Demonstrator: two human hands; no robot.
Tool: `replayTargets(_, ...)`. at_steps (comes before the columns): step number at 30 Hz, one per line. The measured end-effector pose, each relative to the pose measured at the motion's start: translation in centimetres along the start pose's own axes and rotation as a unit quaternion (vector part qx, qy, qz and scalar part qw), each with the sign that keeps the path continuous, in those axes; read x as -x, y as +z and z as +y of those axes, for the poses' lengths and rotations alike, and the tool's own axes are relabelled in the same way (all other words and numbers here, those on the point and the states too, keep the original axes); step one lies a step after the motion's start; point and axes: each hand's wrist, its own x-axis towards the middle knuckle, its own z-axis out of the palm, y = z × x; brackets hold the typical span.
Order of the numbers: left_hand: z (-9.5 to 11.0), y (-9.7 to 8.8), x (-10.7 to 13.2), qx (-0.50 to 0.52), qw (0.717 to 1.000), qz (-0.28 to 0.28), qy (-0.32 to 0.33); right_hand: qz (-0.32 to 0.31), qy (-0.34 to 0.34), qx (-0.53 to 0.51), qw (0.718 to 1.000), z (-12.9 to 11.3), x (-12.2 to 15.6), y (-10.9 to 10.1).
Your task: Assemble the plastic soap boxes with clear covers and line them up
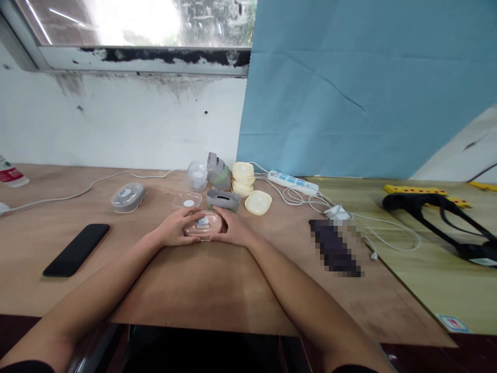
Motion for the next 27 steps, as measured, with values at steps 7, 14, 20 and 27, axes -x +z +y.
replayTargets(7, 0.6, -0.5, 0.0, 0.048, 0.998, -0.013, -0.043, -0.025, 0.014, -0.02, 0.999, 0.3, 0.1, 0.1)
replayTargets(14, -1.1, -3.0, 0.6, 0.07, 0.989, -0.061, -0.116, -0.025, 0.031, 0.012, 0.999, 0.2, 0.1, 0.0)
replayTargets(20, -4.3, -8.5, 3.4, 0.086, 0.943, -0.171, -0.272, -0.046, 0.019, 0.027, 0.998, 0.4, 0.0, 0.1)
replayTargets(27, -7.2, -10.6, 6.1, -0.025, 0.889, -0.132, -0.437, -0.049, 0.009, 0.033, 0.998, 0.6, -0.2, 0.3)
